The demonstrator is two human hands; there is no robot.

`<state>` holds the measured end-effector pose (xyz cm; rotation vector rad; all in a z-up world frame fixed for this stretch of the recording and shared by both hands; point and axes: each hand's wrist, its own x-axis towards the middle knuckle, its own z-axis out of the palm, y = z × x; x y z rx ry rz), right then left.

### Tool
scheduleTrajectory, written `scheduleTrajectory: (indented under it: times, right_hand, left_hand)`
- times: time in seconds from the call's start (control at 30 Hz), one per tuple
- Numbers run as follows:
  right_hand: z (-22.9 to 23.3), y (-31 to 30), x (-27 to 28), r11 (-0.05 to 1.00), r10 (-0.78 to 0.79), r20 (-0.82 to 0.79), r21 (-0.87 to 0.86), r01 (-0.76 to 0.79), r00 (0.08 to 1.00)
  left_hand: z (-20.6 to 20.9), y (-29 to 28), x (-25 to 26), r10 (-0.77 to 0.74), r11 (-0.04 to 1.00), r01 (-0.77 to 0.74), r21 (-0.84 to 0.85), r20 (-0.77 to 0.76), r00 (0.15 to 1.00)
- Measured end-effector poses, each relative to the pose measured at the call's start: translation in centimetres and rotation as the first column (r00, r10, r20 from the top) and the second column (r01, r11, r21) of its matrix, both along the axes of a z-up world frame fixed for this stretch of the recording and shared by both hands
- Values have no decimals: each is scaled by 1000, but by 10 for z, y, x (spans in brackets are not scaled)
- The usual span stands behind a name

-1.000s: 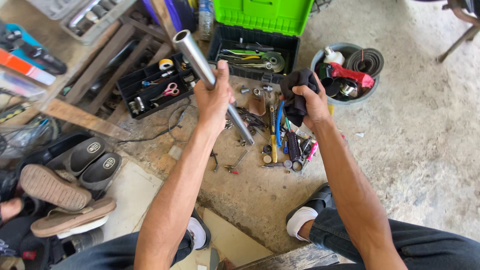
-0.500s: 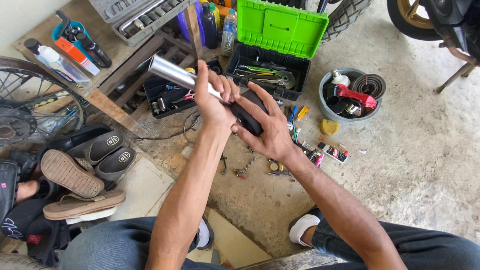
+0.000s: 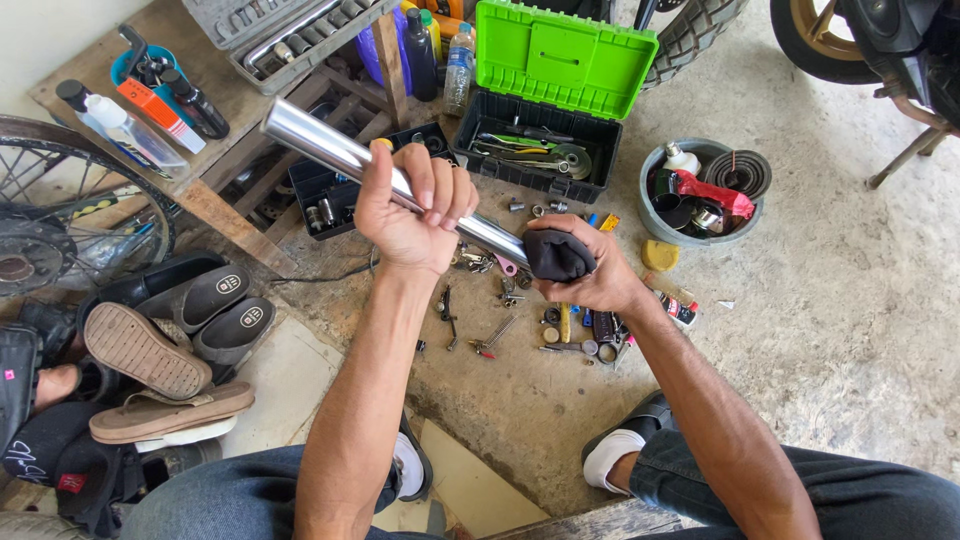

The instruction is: The person cleans and reassembles a motorcycle fork tube and small internal components using a cloth, a screwdriver, and various wrenches.

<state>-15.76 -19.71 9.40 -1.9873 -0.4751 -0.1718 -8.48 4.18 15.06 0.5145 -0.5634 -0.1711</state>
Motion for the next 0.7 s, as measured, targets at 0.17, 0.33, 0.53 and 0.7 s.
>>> scheduleTrajectory:
  times: [0.17,0.33,0.53,0.7]
  right_hand:
    - [-1,3,3,989,-70,69,-125,78,995]
    - [-2,36,-3,936,-151,295,-264,232,944]
    - [3,43,3,878,-190,308,-372,302,932]
    - [26,11,17,862,-157,406,-388,325,900]
  left_hand:
    - [-10,-4,9,133,990,-140,-20,-201,970]
    - [-46,-28,23,330,925,-375,65,-629,704]
    - [-83,-67,7,221,961,-271,63,-765,605]
    - [-55,-37,40,777,590,-593,549,-185,602]
